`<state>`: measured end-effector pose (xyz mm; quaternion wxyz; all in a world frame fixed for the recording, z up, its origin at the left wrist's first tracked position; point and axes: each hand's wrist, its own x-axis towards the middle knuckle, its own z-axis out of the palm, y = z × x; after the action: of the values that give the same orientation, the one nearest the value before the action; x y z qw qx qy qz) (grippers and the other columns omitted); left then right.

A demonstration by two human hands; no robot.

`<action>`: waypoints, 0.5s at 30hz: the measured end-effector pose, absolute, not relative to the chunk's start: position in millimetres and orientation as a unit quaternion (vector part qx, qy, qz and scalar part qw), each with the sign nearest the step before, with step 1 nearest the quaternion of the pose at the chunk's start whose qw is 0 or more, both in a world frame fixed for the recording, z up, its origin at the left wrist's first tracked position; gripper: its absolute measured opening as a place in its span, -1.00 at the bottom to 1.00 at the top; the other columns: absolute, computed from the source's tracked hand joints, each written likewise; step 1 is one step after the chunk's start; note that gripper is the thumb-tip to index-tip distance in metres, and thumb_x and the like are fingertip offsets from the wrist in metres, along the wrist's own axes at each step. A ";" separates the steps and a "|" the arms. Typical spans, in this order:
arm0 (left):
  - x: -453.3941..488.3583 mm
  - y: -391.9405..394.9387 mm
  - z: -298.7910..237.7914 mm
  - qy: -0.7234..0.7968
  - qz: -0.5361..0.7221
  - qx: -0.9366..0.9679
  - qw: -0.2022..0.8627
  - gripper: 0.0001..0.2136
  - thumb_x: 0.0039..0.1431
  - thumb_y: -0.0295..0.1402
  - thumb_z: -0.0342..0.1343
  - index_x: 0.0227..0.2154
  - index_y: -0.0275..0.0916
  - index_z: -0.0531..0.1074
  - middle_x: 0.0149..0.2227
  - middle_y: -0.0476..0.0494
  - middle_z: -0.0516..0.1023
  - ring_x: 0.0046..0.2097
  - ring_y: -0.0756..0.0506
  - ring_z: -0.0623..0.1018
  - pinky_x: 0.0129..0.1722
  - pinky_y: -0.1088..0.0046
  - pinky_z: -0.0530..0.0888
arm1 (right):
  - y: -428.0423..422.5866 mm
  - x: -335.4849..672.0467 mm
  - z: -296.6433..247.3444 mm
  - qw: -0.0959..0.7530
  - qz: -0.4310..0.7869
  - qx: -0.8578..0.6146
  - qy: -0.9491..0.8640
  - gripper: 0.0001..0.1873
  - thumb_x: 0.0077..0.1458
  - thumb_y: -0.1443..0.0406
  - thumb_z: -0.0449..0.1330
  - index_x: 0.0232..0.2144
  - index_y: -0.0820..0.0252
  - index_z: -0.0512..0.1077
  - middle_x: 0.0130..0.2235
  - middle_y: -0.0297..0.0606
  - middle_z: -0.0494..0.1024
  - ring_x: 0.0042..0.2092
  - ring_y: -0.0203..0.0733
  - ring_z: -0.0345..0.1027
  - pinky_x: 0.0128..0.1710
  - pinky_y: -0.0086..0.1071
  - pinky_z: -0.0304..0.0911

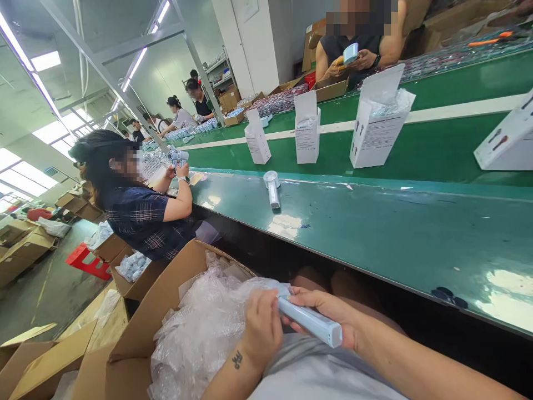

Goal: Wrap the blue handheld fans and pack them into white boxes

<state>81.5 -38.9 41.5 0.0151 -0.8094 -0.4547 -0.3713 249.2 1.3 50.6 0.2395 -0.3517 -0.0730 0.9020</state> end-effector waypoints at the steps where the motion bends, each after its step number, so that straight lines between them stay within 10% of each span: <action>1: 82.2 -38.7 40.8 -0.482 -0.379 -0.790 0.010 -0.73 0.25 -0.54 -0.10 -0.01 -0.29 0.32 -0.26 -0.23 0.48 -0.22 -0.10 0.47 -0.23 0.33 0.49 | 1.1 248.1 47.6 0.249 0.898 -0.357 -0.067 -0.73 0.03 0.41 0.24 -0.20 0.21 0.29 -0.34 -0.21 0.55 -0.39 -0.23 0.51 -0.40 -0.42 0.45; 7: 84.7 -43.5 36.9 -0.456 -0.339 -0.823 -0.025 -0.71 0.24 -0.54 -0.08 -0.01 -0.28 0.33 -0.28 -0.22 0.47 -0.26 -0.11 0.48 -0.29 0.32 0.50 | -10.2 236.6 13.6 0.305 0.851 -0.416 -0.100 -0.77 0.03 0.24 0.29 -0.44 0.14 0.27 -0.50 -0.37 0.45 -0.46 -0.27 0.38 -0.35 -0.36 0.35; 15: 67.3 -61.9 11.6 -0.511 -0.235 -0.788 -0.250 -0.77 0.07 -0.51 0.04 -0.21 -0.31 0.49 -0.48 -0.11 0.49 -0.44 -0.06 0.47 -0.43 0.43 0.44 | -33.9 278.2 14.0 0.192 0.576 -0.523 -0.598 -0.76 0.06 0.21 0.16 -0.58 0.13 0.26 -0.54 -0.34 0.38 -0.45 -0.23 0.19 -0.43 -0.36 0.02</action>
<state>67.3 -61.9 11.6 -0.2503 -0.7879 -0.5111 -0.2351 278.2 -33.9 14.0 0.1918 -0.5233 -0.5981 0.5759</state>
